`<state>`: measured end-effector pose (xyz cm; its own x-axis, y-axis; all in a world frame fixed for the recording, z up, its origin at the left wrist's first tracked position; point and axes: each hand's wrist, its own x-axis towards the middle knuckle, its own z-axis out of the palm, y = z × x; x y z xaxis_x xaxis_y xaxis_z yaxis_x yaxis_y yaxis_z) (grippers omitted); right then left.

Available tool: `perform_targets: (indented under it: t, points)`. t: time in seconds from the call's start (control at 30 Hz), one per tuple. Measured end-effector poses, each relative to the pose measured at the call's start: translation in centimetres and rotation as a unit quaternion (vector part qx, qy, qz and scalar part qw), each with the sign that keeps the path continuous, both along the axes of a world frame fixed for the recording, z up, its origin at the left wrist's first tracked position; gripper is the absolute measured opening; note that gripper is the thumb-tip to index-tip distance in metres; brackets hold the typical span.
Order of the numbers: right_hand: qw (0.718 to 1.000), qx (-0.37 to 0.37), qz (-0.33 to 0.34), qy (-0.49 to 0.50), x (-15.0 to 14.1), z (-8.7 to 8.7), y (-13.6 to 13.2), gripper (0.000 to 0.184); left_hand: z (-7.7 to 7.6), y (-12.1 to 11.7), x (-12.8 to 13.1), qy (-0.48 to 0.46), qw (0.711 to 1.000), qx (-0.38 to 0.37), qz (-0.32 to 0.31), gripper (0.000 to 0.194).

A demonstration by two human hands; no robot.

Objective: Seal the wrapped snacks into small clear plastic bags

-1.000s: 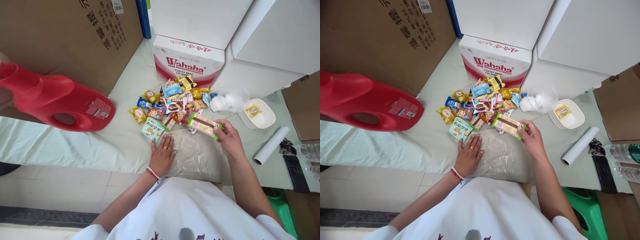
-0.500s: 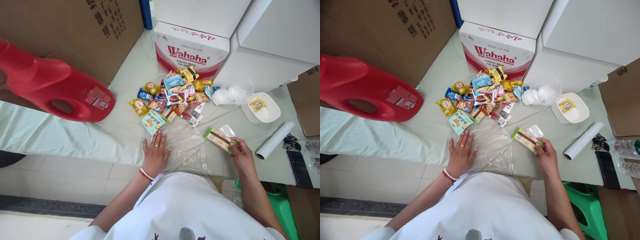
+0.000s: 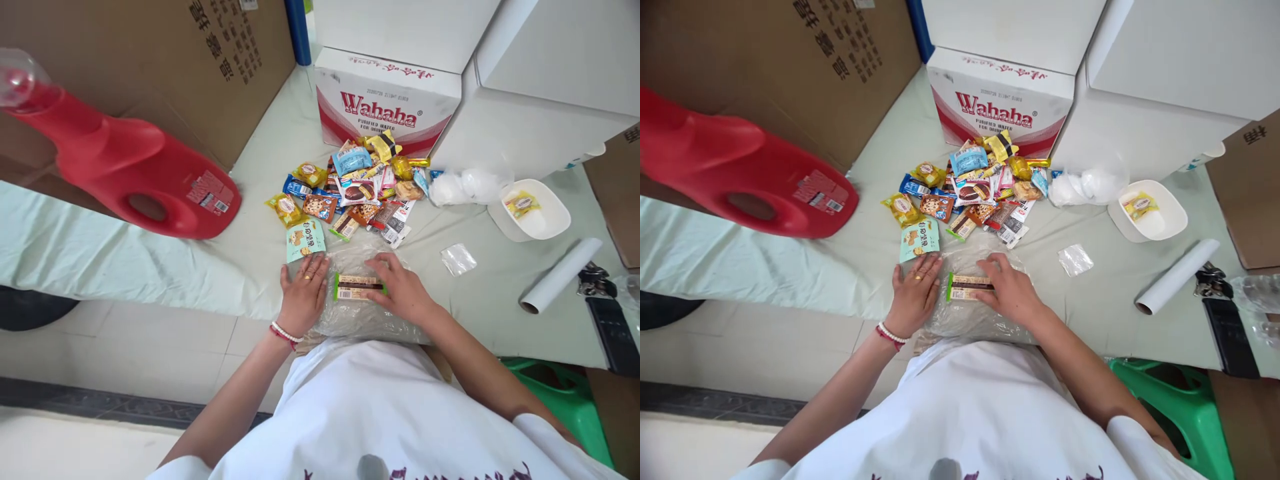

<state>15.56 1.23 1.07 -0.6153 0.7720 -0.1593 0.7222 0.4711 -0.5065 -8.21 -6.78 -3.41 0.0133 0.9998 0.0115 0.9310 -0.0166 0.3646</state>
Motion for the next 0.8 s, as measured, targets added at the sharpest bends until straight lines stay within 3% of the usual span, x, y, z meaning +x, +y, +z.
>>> perform_targets:
  t: [0.13,0.23,0.33,0.47,0.53,0.7,0.8]
  points:
    - [0.988,-0.012,0.139,-0.066,0.0,-0.1,-0.3,0.051,-0.4,-0.4,-0.5,0.025,1.0,-0.008,-0.014,0.051]
    - [0.982,-0.013,0.172,-0.072,0.5,0.0,0.3,0.049,-0.6,-0.2,-0.8,0.037,0.999,-0.001,-0.018,0.051]
    - [0.983,-0.001,0.171,-0.072,0.0,1.1,2.0,0.043,-0.7,-0.1,-1.2,0.036,0.999,0.015,-0.019,0.051]
    - [0.969,0.114,0.145,-0.165,-4.0,3.2,6.4,0.041,-0.9,-0.6,-1.7,0.011,0.999,0.044,-0.003,0.047]
    - [0.949,0.158,0.182,-0.202,-6.8,3.6,9.1,0.046,-1.0,-1.1,-1.9,0.004,0.998,0.055,-0.006,0.045]
    - [0.895,0.141,0.308,-0.29,-12.0,2.8,13.8,0.051,-1.2,-2.1,-2.1,0.025,0.998,0.043,-0.026,0.046]
    - [0.896,0.133,0.309,-0.29,-12.3,2.7,14.8,0.053,-1.2,-2.2,-2.0,0.023,0.998,0.046,-0.023,0.046]
